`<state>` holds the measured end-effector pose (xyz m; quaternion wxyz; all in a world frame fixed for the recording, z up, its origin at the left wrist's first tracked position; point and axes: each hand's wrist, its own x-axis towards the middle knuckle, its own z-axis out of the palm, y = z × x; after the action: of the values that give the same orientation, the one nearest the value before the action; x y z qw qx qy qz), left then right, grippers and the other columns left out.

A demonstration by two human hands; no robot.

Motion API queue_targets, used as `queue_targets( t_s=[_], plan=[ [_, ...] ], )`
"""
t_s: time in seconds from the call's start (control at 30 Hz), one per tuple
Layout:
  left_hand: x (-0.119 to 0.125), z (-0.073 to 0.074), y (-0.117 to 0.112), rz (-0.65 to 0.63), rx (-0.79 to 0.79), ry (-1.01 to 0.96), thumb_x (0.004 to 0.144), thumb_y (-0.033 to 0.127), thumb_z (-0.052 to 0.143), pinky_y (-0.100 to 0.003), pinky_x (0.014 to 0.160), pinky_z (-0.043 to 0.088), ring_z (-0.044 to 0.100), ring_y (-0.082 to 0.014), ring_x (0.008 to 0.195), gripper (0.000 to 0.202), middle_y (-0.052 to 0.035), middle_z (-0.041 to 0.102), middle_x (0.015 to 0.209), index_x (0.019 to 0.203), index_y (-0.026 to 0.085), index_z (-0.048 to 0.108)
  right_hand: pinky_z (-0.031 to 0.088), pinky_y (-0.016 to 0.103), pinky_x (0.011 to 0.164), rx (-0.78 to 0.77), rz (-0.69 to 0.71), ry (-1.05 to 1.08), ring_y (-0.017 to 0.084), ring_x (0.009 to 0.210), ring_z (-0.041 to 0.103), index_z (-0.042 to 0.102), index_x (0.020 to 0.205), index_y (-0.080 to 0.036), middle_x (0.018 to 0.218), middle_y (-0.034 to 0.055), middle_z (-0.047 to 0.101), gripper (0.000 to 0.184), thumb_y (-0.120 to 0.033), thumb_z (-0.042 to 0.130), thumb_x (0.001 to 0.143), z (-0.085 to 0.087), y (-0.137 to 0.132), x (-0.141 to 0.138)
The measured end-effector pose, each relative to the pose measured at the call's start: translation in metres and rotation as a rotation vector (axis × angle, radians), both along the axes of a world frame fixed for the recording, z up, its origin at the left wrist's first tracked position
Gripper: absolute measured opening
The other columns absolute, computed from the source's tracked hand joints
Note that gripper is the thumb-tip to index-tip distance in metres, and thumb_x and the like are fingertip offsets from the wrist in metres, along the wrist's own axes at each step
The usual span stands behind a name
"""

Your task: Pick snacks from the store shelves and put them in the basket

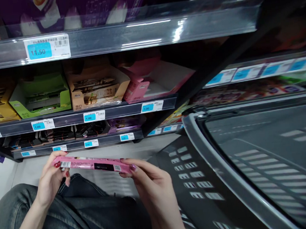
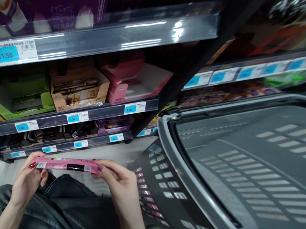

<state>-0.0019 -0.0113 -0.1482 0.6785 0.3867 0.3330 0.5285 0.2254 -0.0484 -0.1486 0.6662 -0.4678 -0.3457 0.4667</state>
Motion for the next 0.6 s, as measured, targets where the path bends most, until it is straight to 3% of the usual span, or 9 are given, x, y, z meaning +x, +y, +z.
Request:
queue_targets(
  t_s=[0.23,0.33,0.4,0.5,0.6],
  plan=[
    [-0.001,0.004,0.002,0.158,0.015,0.077,0.078,0.02,0.061,-0.019,0.05,0.05,0.057,-0.0089,0.053,0.026,0.001,0.06,0.075,0.104,0.021,0.058,0.052,0.013,0.057,-0.052,-0.036,0.004,0.011,0.06,0.064,0.074,0.075,-0.021,0.069,0.0026,0.07,0.013,-0.019,0.075,0.062,0.002,0.002,0.002],
    [0.0,-0.004,0.009,0.194,-0.095,-0.018,0.072,0.016,0.067,-0.019,0.049,0.051,0.058,-0.0094,0.051,0.025,-0.0003,0.064,0.07,0.096,0.016,0.062,0.054,0.017,0.054,-0.011,-0.081,-0.067,0.013,0.057,0.064,0.074,0.079,-0.02,0.068,0.0031,0.07,0.014,-0.02,0.072,0.066,0.009,-0.004,-0.002],
    [0.004,-0.018,0.015,0.198,-0.252,-0.138,0.067,0.009,0.07,-0.018,0.049,0.052,0.059,-0.0096,0.049,0.022,-0.0008,0.066,0.065,0.088,0.013,0.065,0.054,0.02,0.052,0.023,-0.152,-0.226,0.014,0.055,0.064,0.071,0.089,-0.021,0.067,0.0025,0.068,0.018,-0.019,0.068,0.071,0.018,-0.013,-0.013],
    [0.02,-0.042,0.019,0.15,-0.453,-0.262,0.066,0.0,0.065,-0.015,0.054,0.054,0.063,-0.0096,0.055,0.019,-0.003,0.069,0.068,0.082,0.011,0.067,0.055,0.023,0.056,0.17,-0.254,-0.663,0.016,0.062,0.064,0.065,0.102,-0.023,0.076,0.0037,0.068,0.025,-0.015,0.061,0.078,0.03,-0.035,-0.04],
    [0.04,-0.059,0.011,0.041,-0.601,-0.352,0.072,-0.002,0.057,-0.013,0.062,0.054,0.066,-0.0086,0.064,0.018,-0.0031,0.07,0.075,0.08,0.011,0.067,0.055,0.026,0.06,0.446,-0.138,-0.991,0.016,0.072,0.064,0.061,0.103,-0.024,0.086,0.0047,0.067,0.021,-0.018,0.059,0.082,0.036,-0.057,-0.072]
  ],
)
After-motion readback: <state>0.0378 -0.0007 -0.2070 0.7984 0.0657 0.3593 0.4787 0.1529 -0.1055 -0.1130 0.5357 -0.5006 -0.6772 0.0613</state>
